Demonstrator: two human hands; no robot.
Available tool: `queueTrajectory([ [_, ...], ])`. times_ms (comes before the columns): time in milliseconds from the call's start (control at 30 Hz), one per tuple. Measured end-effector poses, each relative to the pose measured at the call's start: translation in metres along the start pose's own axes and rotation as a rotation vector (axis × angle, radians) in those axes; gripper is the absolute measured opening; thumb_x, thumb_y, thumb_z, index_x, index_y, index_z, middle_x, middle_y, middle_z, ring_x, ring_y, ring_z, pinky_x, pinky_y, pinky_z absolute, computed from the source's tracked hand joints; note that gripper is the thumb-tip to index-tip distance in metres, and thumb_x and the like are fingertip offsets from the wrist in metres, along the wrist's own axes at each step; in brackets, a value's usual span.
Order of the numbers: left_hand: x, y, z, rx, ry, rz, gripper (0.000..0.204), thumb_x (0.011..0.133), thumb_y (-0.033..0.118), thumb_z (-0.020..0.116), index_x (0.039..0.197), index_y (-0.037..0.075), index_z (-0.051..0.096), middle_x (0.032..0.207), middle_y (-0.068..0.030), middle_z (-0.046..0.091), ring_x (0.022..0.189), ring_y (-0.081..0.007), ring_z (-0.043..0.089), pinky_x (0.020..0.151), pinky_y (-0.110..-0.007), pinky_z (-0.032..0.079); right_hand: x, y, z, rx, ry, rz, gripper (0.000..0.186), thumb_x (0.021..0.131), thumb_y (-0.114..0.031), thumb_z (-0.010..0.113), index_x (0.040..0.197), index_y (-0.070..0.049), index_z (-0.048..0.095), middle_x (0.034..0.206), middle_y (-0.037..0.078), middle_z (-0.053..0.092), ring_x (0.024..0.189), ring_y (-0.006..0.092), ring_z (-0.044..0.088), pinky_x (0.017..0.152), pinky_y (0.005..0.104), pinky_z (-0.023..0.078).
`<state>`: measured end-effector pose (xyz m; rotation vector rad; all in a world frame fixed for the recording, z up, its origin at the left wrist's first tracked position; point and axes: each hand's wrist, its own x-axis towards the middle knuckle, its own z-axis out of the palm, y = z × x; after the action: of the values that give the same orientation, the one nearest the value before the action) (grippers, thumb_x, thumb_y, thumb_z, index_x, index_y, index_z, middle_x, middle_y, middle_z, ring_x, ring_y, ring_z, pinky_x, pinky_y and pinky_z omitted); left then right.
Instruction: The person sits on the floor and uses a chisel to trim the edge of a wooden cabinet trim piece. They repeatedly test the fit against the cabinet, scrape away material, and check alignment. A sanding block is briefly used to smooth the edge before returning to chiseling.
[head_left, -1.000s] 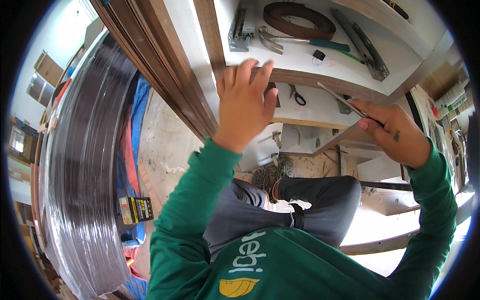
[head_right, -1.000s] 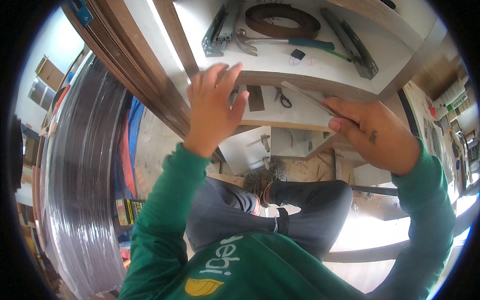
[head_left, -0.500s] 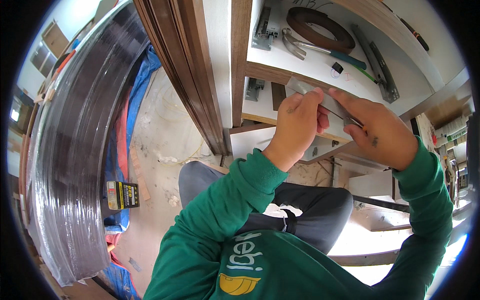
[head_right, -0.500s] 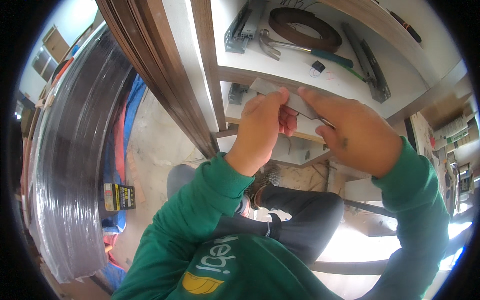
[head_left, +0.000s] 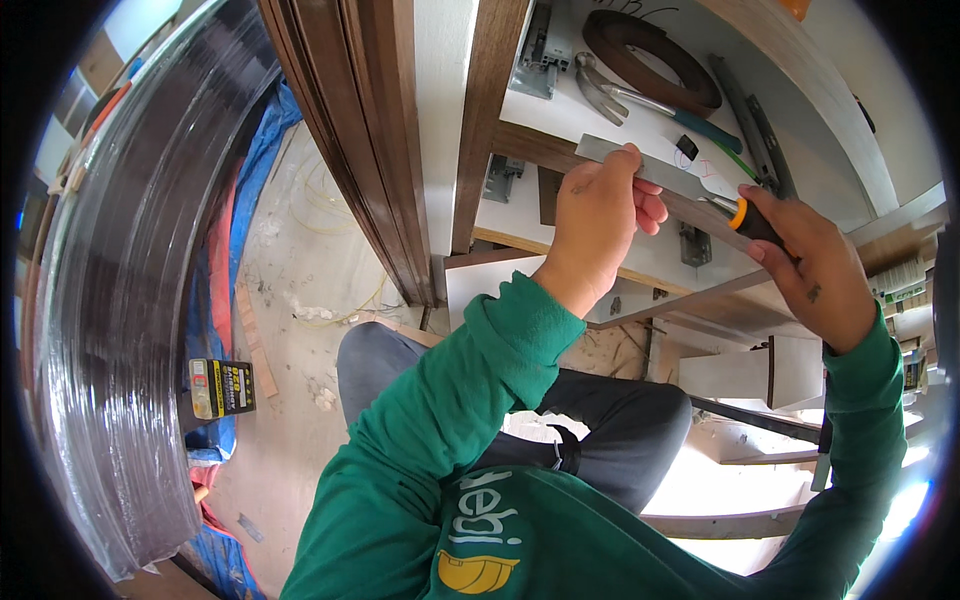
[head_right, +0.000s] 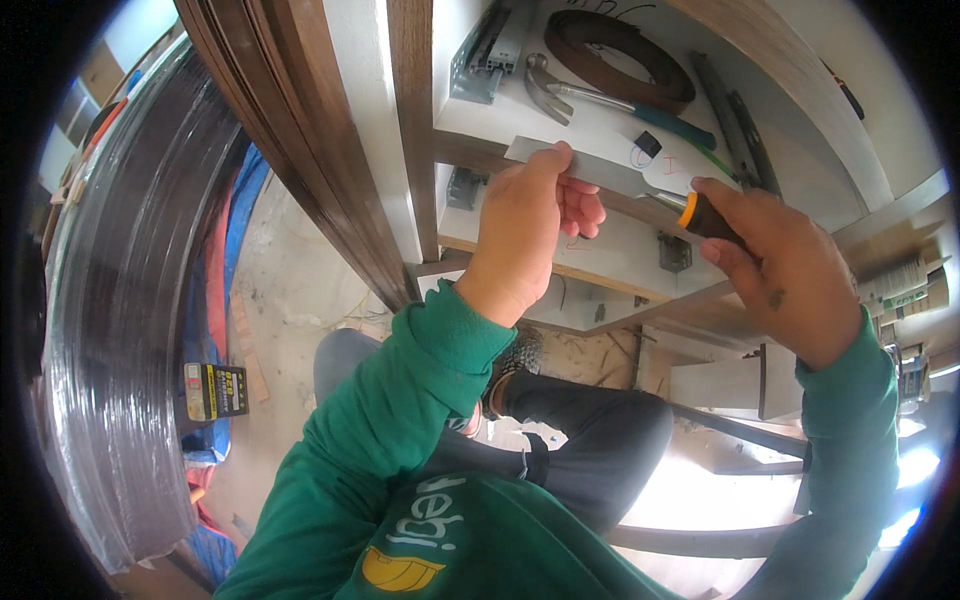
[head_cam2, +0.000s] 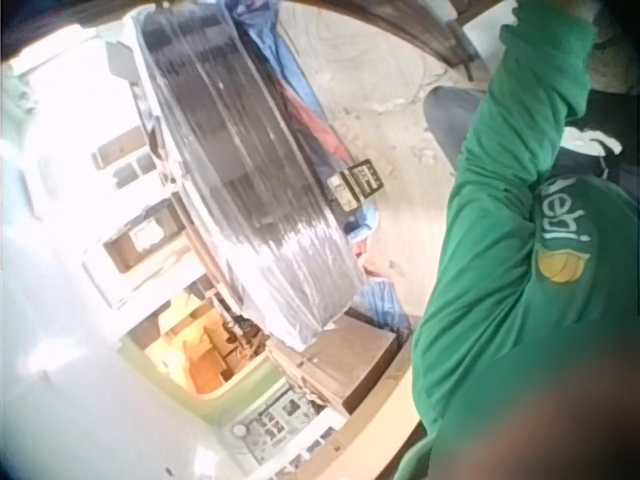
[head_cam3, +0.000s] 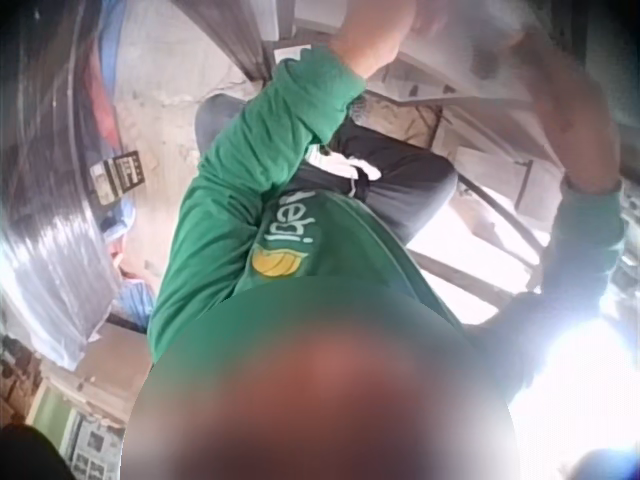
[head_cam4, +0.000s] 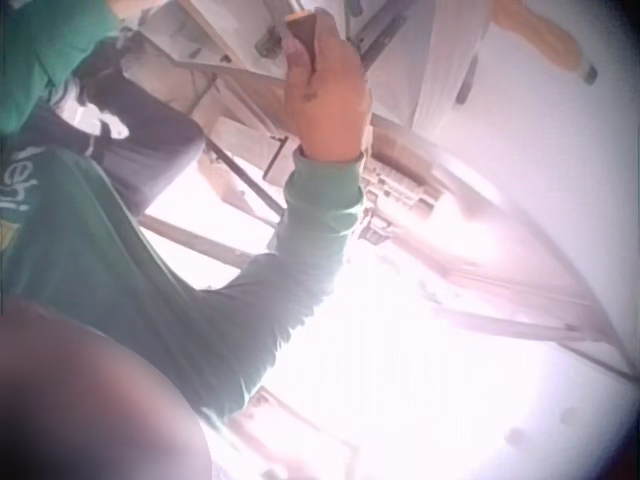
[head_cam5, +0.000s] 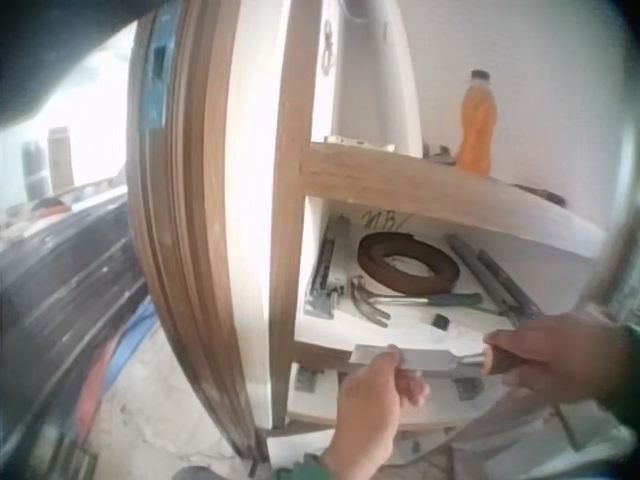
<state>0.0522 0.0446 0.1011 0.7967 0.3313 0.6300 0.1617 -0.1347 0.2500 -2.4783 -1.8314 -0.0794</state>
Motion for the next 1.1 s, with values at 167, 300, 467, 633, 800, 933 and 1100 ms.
queueTrajectory([
  [167,0.004,-0.002,0.001,0.003,-0.07,-0.039,0.043,0.104,0.037,0.052,0.088,0.0,0.066,0.074,-0.0109,0.07,0.065,-0.0171,0.062,0.066,-0.03,0.045,0.016,-0.002,-0.013,-0.158,0.006,-0.05,0.039,0.1,-0.023,0.066,0.135,-0.004,0.066,0.09,0.022,0.067,0.08,0.0408,0.064,0.075,0.0466,0.05],
  [300,0.007,-0.005,0.001,-0.058,-0.068,-0.051,0.042,0.104,0.037,0.053,0.089,0.0,0.065,0.074,-0.0111,0.069,0.065,-0.0172,0.061,0.066,-0.03,0.045,0.024,-0.008,-0.019,-0.234,-0.022,-0.067,0.04,0.103,-0.029,0.062,0.134,-0.004,0.066,0.088,0.022,0.068,0.08,0.041,0.065,0.074,0.0481,0.049],
  [467,0.01,-0.007,0.001,-0.117,-0.055,-0.033,0.04,0.104,0.035,0.054,0.087,0.0,0.064,0.072,-0.0106,0.066,0.063,-0.0177,0.059,0.065,-0.031,0.044,0.024,-0.018,-0.023,-0.328,-0.034,-0.031,0.039,0.104,-0.03,0.061,0.132,-0.004,0.067,0.086,0.021,0.068,0.078,0.0402,0.065,0.073,0.0476,0.049],
  [633,0.01,-0.011,0.006,-0.134,-0.022,0.003,0.039,0.103,0.034,0.055,0.086,0.0,0.064,0.068,-0.0093,0.063,0.06,-0.0177,0.056,0.063,-0.031,0.043,0.025,-0.02,-0.023,-0.334,-0.013,-0.038,0.037,0.104,-0.031,0.061,0.129,-0.004,0.068,0.084,0.02,0.068,0.077,0.0397,0.066,0.071,0.0478,0.049],
  [800,0.011,-0.011,0.007,-0.135,0.005,0.021,0.038,0.102,0.034,0.056,0.084,0.0,0.064,0.065,-0.0085,0.062,0.059,-0.0177,0.055,0.061,-0.031,0.042,0.026,-0.016,-0.024,-0.308,0.015,-0.089,0.037,0.103,-0.031,0.062,0.127,-0.004,0.069,0.082,0.021,0.068,0.076,0.0395,0.065,0.07,0.0483,0.048],
  [933,0.015,-0.012,0.007,-0.132,0.041,0.039,0.038,0.102,0.034,0.057,0.083,0.001,0.064,0.065,-0.0079,0.061,0.058,-0.0178,0.055,0.061,-0.032,0.042,0.027,-0.005,-0.014,-0.239,0.038,-0.115,0.037,0.102,-0.029,0.064,0.128,-0.003,0.069,0.081,0.021,0.066,0.072,0.0391,0.063,0.068,0.0476,0.047],
  [1100,0.016,-0.013,0.008,-0.125,0.081,0.064,0.036,0.102,0.033,0.057,0.083,0.002,0.064,0.064,-0.0074,0.061,0.057,-0.0181,0.055,0.059,-0.032,0.042,0.027,0.005,-0.012,-0.275,0.055,-0.178,0.037,0.102,-0.026,0.065,0.13,-0.002,0.067,0.079,0.021,0.064,0.068,0.0388,0.06,0.066,0.0459,0.046],
])
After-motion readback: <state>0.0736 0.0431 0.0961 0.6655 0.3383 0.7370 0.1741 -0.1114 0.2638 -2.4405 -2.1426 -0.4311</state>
